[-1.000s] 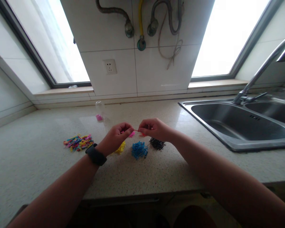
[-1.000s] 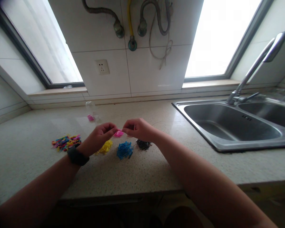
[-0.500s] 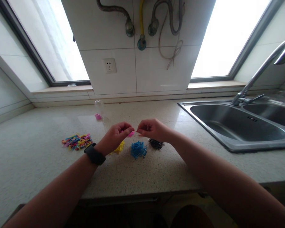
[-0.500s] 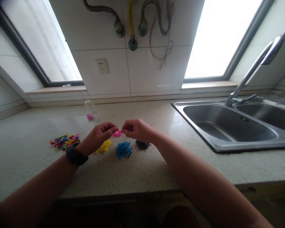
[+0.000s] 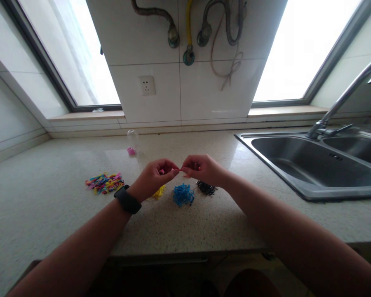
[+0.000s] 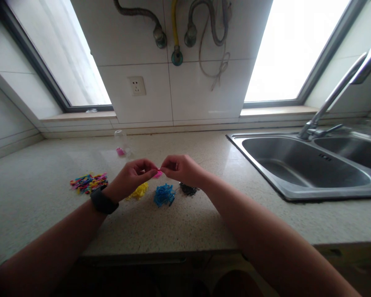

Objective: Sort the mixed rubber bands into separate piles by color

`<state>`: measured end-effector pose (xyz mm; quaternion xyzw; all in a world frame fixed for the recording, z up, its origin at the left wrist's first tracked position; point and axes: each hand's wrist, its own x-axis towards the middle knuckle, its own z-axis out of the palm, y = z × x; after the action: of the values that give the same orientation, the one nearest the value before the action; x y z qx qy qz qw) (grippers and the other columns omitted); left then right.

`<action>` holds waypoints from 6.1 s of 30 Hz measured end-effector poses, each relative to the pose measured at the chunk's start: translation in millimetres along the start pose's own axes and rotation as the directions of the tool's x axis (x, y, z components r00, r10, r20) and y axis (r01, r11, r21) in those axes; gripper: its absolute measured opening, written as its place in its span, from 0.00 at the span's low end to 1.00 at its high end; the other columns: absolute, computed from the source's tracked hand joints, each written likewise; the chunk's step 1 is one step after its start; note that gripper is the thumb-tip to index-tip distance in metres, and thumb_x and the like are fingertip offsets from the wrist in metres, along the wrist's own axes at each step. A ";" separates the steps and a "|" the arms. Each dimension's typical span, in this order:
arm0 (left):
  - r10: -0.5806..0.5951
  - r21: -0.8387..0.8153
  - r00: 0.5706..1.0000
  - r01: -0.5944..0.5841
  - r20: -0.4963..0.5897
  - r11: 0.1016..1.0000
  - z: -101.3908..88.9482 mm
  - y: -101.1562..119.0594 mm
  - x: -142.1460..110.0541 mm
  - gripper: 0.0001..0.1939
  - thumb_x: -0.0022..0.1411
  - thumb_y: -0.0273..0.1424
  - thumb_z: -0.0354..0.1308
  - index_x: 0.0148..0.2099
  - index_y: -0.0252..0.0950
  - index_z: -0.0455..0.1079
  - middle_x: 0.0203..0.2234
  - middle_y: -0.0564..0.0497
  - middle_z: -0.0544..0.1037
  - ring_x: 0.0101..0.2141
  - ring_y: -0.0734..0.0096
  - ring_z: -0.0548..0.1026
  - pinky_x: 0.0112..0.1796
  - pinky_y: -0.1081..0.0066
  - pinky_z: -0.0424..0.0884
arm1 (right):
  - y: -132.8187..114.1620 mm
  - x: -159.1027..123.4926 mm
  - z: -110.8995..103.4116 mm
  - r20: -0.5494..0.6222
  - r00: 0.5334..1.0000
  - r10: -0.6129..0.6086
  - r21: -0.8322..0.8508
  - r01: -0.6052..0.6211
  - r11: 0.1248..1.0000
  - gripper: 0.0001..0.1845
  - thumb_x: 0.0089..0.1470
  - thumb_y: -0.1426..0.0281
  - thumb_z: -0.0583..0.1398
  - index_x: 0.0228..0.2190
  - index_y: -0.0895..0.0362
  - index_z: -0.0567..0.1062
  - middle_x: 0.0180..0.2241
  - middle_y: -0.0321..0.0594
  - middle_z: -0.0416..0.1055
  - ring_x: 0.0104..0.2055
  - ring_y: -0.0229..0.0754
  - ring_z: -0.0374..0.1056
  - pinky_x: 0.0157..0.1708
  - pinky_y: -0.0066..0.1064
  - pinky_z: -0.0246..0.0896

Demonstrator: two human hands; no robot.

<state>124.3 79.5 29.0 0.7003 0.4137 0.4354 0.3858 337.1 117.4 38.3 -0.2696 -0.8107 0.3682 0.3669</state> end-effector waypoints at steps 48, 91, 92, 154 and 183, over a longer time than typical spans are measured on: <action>0.036 0.008 0.999 -0.036 0.015 0.999 -0.4 2.0 -0.8 0.12 0.61 0.39 0.63 0.39 0.34 0.72 0.25 0.55 0.70 0.25 0.77 0.66 0.27 0.75 0.62 | -0.1 -1.9 2.8 0.065 0.998 -0.001 -0.005 0.001 1.000 0.11 0.56 0.62 0.64 0.33 0.59 0.76 0.23 0.32 0.65 0.25 0.32 0.58 0.25 0.26 0.53; 0.128 0.427 0.982 -0.176 0.140 0.887 -8.9 -1.2 -4.4 0.15 0.68 0.38 0.54 0.46 0.35 0.78 0.29 0.49 0.78 0.26 0.73 0.69 0.27 0.73 0.62 | 28.8 1.2 -33.1 -0.026 0.996 0.084 -0.553 -0.084 0.829 0.08 0.55 0.65 0.62 0.31 0.55 0.79 0.27 0.36 0.75 0.26 0.35 0.63 0.29 0.30 0.52; 0.141 0.458 0.978 -0.196 0.152 0.867 -11.2 -0.4 -4.5 0.15 0.68 0.38 0.54 0.46 0.35 0.78 0.30 0.49 0.79 0.27 0.72 0.70 0.28 0.73 0.63 | 31.9 1.3 -36.0 -0.034 0.995 0.096 -0.606 -0.097 0.790 0.07 0.54 0.65 0.62 0.31 0.54 0.80 0.27 0.36 0.76 0.27 0.35 0.64 0.30 0.31 0.52; -0.486 0.789 0.862 0.398 -0.147 0.468 -193.5 -58.5 -23.4 0.23 0.54 0.47 0.57 0.45 0.38 0.79 0.37 0.47 0.82 0.34 0.62 0.78 0.33 0.70 0.69 | 103.6 -5.7 -88.0 -0.016 0.960 0.278 -0.592 -0.233 0.771 0.15 0.56 0.59 0.58 0.37 0.53 0.81 0.36 0.41 0.80 0.35 0.44 0.73 0.36 0.35 0.65; -0.457 0.772 0.879 0.383 -0.136 0.508 -186.0 -53.8 -21.2 0.24 0.55 0.51 0.53 0.40 0.36 0.75 0.33 0.47 0.81 0.35 0.61 0.77 0.36 0.68 0.68 | 100.6 -4.8 -86.1 -0.009 0.960 0.279 -0.629 -0.222 0.745 0.17 0.57 0.56 0.57 0.37 0.52 0.81 0.33 0.40 0.79 0.31 0.42 0.70 0.33 0.34 0.62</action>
<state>-67.5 113.0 34.5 0.6926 0.7006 0.0751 0.1544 425.0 207.1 -4.0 -0.4661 -0.8577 0.1357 0.1690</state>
